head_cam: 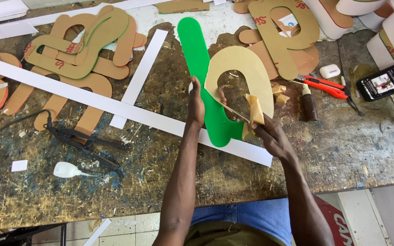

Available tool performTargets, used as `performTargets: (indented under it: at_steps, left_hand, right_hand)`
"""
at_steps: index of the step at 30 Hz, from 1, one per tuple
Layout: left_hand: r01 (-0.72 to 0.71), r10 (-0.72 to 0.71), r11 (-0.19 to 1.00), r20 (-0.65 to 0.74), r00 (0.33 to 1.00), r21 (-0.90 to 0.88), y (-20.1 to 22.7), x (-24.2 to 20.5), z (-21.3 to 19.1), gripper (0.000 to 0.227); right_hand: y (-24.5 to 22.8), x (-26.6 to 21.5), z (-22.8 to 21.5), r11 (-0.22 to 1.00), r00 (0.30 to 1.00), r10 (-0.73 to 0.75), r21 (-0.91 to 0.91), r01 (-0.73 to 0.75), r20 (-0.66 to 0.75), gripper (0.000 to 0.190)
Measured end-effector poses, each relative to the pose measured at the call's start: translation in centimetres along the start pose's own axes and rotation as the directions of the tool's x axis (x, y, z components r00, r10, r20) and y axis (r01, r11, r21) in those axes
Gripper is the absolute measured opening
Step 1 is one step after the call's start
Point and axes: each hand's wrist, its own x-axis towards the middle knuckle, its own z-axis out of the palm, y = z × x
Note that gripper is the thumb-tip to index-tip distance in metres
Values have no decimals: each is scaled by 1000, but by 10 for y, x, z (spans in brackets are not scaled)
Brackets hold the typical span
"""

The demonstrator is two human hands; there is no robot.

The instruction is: The person peels a protective backing from a green letter-shaped cutout and then applies a white strip along its edge using a glue bottle. The person presses the strip down firmly to secure it in place.

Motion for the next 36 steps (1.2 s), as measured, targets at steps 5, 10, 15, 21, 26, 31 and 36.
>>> performTargets:
  at_steps: [5, 10, 15, 21, 26, 31, 36]
  left_hand:
    - [92, -86, 983, 48, 995, -159, -10, 7, -4, 97]
    - [133, -18, 902, 271, 962, -411, -30, -2, 17, 84]
    - [-189, 134, 980, 510, 850, 57, -68, -18, 31, 111]
    - [-400, 261, 884, 455, 851, 242, -55, -43, 75, 94]
    - [-395, 317, 880, 294, 902, 262, 8, -60, 83, 60]
    - [-393, 357, 896, 190, 914, 206, 7, -46, 59, 54]
    - [-374, 360, 913, 109, 926, 163, 12, -45, 52, 48]
  right_hand:
    - [-21, -1, 11, 999, 989, -37, -39, 31, -143, 11]
    - [47, 15, -1, 991, 884, -11, 112, 71, -466, 23]
    - [-44, 46, 45, 906, 602, -85, 191, 379, -794, 17]
    - [-40, 67, 60, 856, 632, -9, 321, 406, -775, 13]
    - [-19, 83, 67, 822, 721, -18, 400, 404, -692, 13]
    - [-90, 86, 101, 842, 794, -17, 420, 339, -607, 14]
    - [-61, 89, 94, 825, 858, -18, 477, 303, -514, 16]
